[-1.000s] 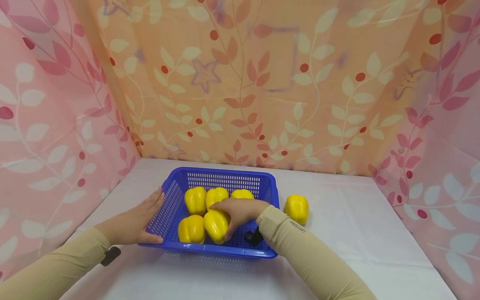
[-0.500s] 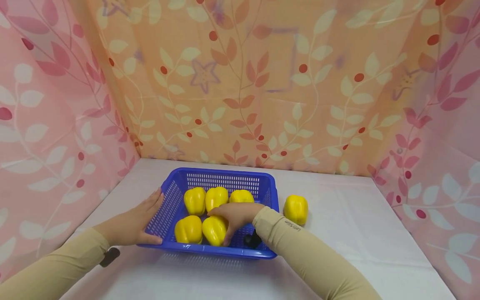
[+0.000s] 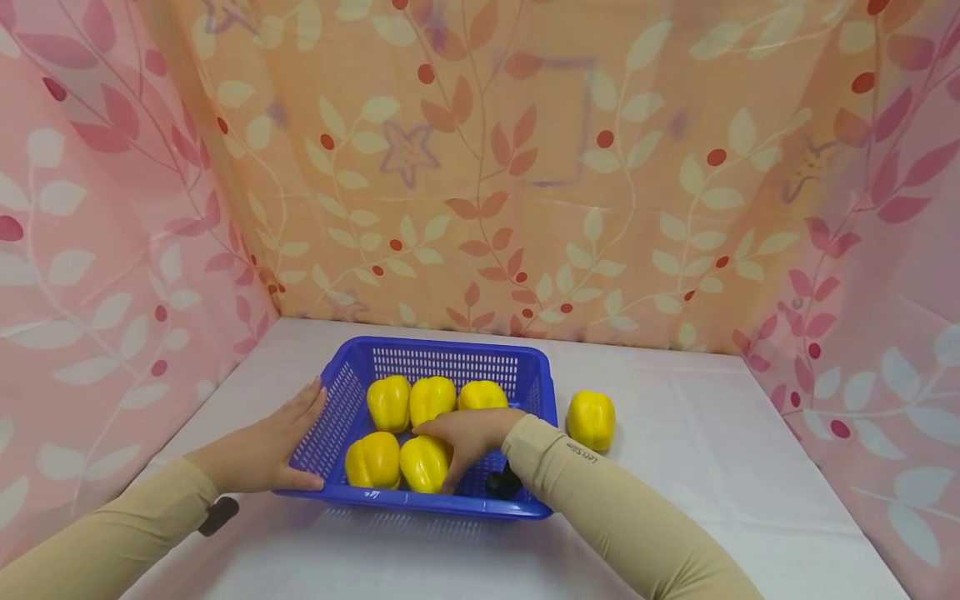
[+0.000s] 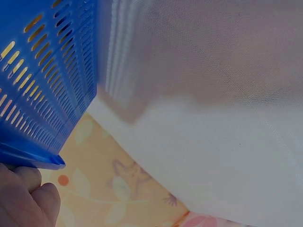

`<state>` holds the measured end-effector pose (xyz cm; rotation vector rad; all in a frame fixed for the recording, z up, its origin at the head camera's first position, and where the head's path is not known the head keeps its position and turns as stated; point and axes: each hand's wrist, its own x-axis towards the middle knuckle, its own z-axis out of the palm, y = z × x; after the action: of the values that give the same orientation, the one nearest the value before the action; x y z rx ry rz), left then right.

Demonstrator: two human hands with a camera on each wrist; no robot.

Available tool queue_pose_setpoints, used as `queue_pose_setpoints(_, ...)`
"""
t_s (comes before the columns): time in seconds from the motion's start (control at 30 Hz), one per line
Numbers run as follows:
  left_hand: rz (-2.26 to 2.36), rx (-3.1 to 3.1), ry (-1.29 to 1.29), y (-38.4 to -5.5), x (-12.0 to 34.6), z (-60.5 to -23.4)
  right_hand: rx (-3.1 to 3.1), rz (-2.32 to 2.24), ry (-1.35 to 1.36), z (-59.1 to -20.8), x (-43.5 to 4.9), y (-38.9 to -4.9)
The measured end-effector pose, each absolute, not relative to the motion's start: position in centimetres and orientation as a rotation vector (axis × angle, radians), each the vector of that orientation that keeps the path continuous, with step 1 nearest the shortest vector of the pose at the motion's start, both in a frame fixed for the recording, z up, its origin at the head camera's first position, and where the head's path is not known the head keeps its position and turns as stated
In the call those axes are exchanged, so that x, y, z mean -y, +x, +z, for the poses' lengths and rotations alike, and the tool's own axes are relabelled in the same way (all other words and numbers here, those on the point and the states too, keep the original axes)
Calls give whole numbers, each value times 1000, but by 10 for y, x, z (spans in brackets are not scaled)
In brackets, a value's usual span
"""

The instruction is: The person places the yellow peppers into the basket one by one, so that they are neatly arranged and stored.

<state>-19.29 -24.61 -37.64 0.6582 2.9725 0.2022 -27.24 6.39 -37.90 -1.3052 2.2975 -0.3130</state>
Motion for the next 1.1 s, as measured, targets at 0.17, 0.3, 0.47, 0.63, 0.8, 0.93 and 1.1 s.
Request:
queue_pose_setpoints(0.17,203,-2973,656,-192,246,-377,-2277,-339,-1280,-378,-64,-272)
queue_pose_setpoints(0.3,202,-2972,638,-192,246,-378,-2295,-337,-1256,-376,-65,-271)
queue_pose_setpoints(0.47,203,-2972,623,-191,245,-377,-2309,-346,-1228,-372,-65,-270)
queue_pose_setpoints(0.63,207,-2973,623,-191,244,-377,-2304,-371,-1231,-369,-66,-270)
queue_pose_setpoints(0.8,205,-2976,638,-191,245,-378,-2305,-376,-1279,-363,-68,-271)
queue_pose_setpoints(0.93,198,-2978,650,-193,247,-379,-2330,-365,-1291,-356,-70,-271)
queue_pose_setpoints(1.1,183,-2979,637,-193,246,-379,-2385,-348,-1283,-347,-75,-273)
